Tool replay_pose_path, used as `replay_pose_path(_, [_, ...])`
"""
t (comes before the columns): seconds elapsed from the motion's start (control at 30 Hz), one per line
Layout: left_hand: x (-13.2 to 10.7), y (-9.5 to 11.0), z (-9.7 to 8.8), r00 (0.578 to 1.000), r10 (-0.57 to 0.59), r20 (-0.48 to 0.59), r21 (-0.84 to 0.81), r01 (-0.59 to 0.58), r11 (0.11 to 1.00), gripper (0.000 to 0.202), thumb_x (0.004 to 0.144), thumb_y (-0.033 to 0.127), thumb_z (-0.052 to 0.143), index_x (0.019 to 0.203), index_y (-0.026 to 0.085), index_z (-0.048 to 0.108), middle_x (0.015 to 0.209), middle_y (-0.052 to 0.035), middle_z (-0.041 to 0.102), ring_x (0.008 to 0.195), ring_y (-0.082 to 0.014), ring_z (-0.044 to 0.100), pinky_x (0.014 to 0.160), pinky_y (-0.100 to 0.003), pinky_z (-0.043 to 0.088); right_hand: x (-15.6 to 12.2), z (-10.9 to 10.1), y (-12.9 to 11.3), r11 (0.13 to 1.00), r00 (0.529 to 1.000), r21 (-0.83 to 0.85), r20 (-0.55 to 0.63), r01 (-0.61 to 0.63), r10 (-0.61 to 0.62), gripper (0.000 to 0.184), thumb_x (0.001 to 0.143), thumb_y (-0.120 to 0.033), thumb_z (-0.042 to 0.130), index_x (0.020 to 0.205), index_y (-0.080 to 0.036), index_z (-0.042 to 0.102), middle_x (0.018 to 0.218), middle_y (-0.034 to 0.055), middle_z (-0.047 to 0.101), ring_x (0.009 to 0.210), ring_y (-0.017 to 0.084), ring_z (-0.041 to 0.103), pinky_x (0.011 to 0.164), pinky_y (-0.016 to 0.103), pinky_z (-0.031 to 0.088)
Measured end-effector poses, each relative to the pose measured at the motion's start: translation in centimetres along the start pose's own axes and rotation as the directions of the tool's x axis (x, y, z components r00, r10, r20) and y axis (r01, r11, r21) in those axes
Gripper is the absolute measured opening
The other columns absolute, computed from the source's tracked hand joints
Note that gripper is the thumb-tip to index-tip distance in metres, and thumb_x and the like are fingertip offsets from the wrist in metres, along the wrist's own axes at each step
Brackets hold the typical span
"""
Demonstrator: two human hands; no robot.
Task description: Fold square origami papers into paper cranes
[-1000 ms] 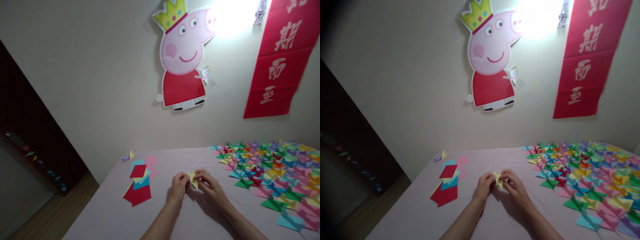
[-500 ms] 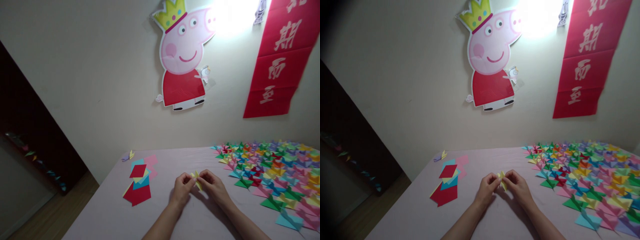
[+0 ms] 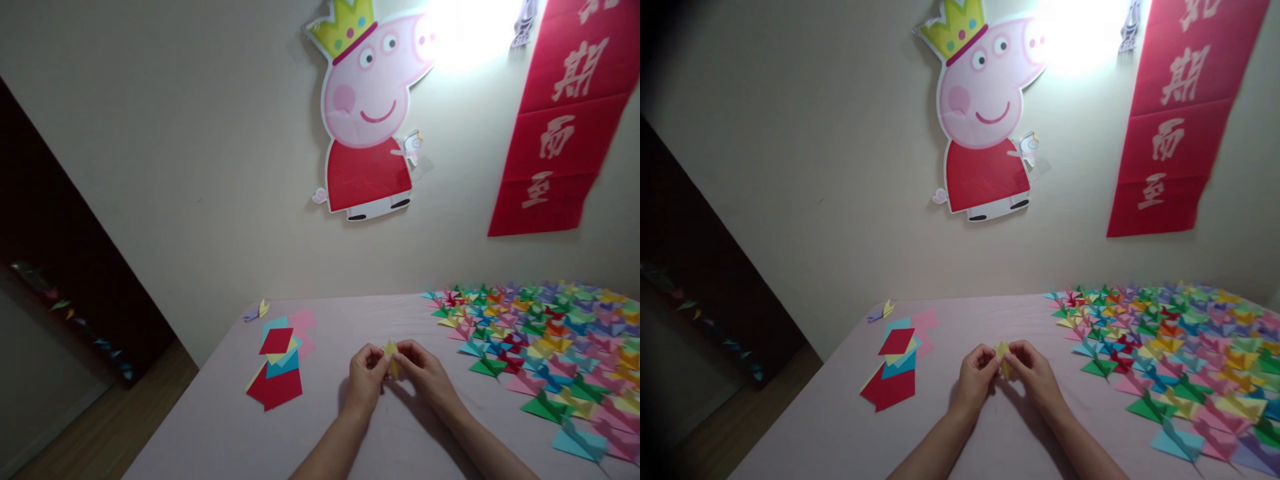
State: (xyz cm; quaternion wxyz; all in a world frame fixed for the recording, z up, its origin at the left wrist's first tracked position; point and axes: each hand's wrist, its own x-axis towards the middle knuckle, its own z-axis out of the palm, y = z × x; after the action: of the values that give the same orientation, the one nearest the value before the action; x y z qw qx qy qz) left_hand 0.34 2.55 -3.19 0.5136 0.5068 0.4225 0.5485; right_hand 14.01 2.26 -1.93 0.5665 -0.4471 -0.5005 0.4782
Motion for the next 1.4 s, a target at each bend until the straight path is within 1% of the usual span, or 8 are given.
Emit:
replay_pose_path(0.17, [0.1,-0.2,0.0,0.998,0.041,-0.046,-0.048,-0.043,0.998,0.032,0.067,0.042,0.077,0.07,0.019,0.056,0.066,0.0019,0.058,0.063,-0.0135,0.053,0.062,-0.024,0.041,-0.2,0.2,-0.2,0.999,0.999,-0.027,0.009,-0.045,0.046,0.041,0.063,-0.057,0.077,0.069,-0.019,0.064,0.055,-0.0048,0.056,0.043,0.009,0.042,0.04,0.022,0.035])
replay_pose_path(0.33, [0.1,-0.3,0.1,0.996,0.042,-0.082,-0.06,-0.047,0.997,0.035,0.066,0.046,0.078,0.07,0.019,0.056,0.067,0.0021,0.058,0.065,-0.0139,0.053,0.064,-0.025,0.042,-0.2,0.2,-0.3,0.999,0.999,-0.022,0.002,-0.04,0.04,0.044,0.059,-0.058,0.079,0.067,-0.018,0.064,0.061,-0.0021,0.061,0.051,0.012,0.051,0.05,0.026,0.046])
replay_pose_path(0.5, [0.0,-0.4,0.0,0.994,0.031,-0.103,-0.028,-0.034,0.999,0.039,0.065,0.047,0.081,0.069,0.02,0.054,0.066,0.0027,0.056,0.066,-0.0147,0.054,0.064,-0.025,0.043,-0.1,0.1,-0.1,0.999,0.999,-0.025,-0.044,-0.021,0.02,0.043,0.057,-0.055,0.081,0.064,-0.02,0.056,0.057,-0.0047,0.053,0.054,0.013,0.051,0.052,0.025,0.043])
replay_pose_path(0.87, [-0.6,0.7,-0.1,0.997,0.058,-0.058,0.053,-0.055,0.997,0.035,0.073,0.034,0.071,0.092,0.024,0.044,0.076,0.0032,0.058,0.073,-0.0148,0.058,0.067,-0.024,0.044,0.1,0.1,-0.5,0.998,0.998,-0.051,0.046,-0.039,0.041,0.047,0.058,-0.056,0.078,0.085,-0.021,0.063,0.058,-0.0051,0.056,0.053,0.014,0.053,0.052,0.026,0.043])
replay_pose_path(0.97, [-1.0,1.3,-0.2,0.998,0.068,-0.018,0.125,-0.065,0.99,0.028,0.075,0.025,0.067,0.093,0.024,0.046,0.077,0.0027,0.059,0.073,-0.0152,0.058,0.067,-0.024,0.044,0.0,0.1,-0.9,0.997,0.995,-0.067,0.092,-0.036,0.042,0.043,0.059,-0.057,0.077,0.076,-0.019,0.066,0.065,-0.0007,0.063,0.06,0.016,0.056,0.058,0.028,0.045])
replay_pose_path(1.17, [-1.3,1.4,0.0,0.998,0.066,0.022,0.254,-0.069,0.965,0.024,0.078,0.021,0.062,0.099,0.024,0.051,0.08,0.0028,0.059,0.075,-0.0151,0.056,0.069,-0.025,0.042,-0.1,-0.3,-1.1,0.992,0.995,-0.112,0.082,-0.055,0.064,0.043,0.06,-0.058,0.077,0.054,-0.019,0.06,0.049,-0.0044,0.052,0.05,0.012,0.044,0.051,0.026,0.036])
replay_pose_path(1.3, [-0.9,0.8,0.0,0.995,0.032,0.095,0.308,-0.06,0.949,0.01,0.078,0.029,0.063,0.08,0.02,0.059,0.072,0.0029,0.056,0.066,-0.0144,0.05,0.063,-0.025,0.038,-0.2,-0.5,-1.3,0.994,0.994,-0.095,0.088,-0.061,0.069,0.043,0.059,-0.058,0.077,0.054,-0.019,0.059,0.051,-0.0035,0.054,0.053,0.013,0.046,0.054,0.026,0.038])
replay_pose_path(1.4, [-0.8,0.8,-0.2,0.989,0.04,0.143,0.347,-0.088,0.934,0.019,0.077,0.03,0.062,0.063,0.019,0.056,0.067,0.0032,0.05,0.063,-0.0136,0.044,0.061,-0.026,0.034,-0.2,-0.5,-1.5,0.996,0.993,-0.067,0.1,-0.062,0.069,0.044,0.059,-0.06,0.077,0.056,-0.019,0.06,0.055,-0.0026,0.056,0.057,0.015,0.049,0.057,0.027,0.04])
